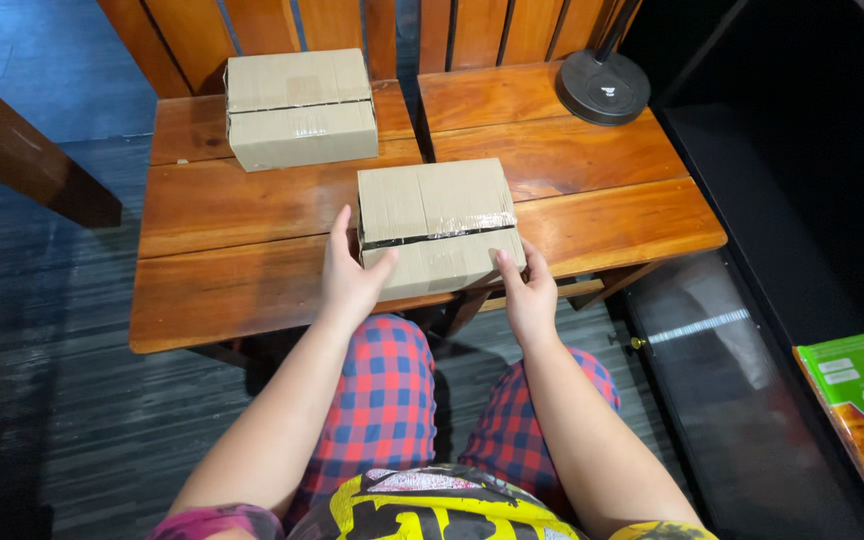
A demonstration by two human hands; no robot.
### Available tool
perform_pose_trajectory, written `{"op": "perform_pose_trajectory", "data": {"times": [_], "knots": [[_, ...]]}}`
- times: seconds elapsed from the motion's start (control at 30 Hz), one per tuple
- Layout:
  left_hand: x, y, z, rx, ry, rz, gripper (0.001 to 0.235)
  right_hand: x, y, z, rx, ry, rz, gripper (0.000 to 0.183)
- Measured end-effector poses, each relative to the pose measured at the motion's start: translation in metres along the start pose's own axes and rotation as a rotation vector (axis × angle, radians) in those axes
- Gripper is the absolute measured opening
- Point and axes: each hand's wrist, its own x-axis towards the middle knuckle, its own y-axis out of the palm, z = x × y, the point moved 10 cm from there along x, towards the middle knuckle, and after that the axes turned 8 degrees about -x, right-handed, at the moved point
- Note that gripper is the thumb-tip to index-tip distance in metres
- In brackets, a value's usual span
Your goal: The person takes plastic sleeves from a shelf, moves to a wooden table, opens a cardboard box, and removes several small shot glasses one by one, lining them up on the table.
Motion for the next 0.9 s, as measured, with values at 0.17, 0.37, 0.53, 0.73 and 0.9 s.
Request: {"op": "perform_pose_trajectory", "data": {"times": [0.17,0.37,0.53,0.73,0.9], "knots": [[0.016,-0.003,-0.023,0.119,0.288,-0.002,0.076,0.006,-0.003,-0.009,-0.038,0.015,0.017,0.048],[0.029,-0.004,-0.049,0.271,0.535,0.074,0.058,0.009,-0.003,-0.016,-0.074,0.003,0.010,0.048],[0.048,-0.004,-0.083,0.381,0.807,-0.036,0.021,0.011,-0.002,-0.016,-0.082,0.005,0.013,0.049],[0.142,0.000,-0.072,0.280,0.621,-0.184,0.011,0.014,-0.004,-0.019,-0.109,-0.016,0.009,0.048],[0.177,0.001,-0.067,0.142,0.314,-0.133,0.032,0.011,-0.003,-0.008,-0.272,0.056,0.015,0.048]]}}
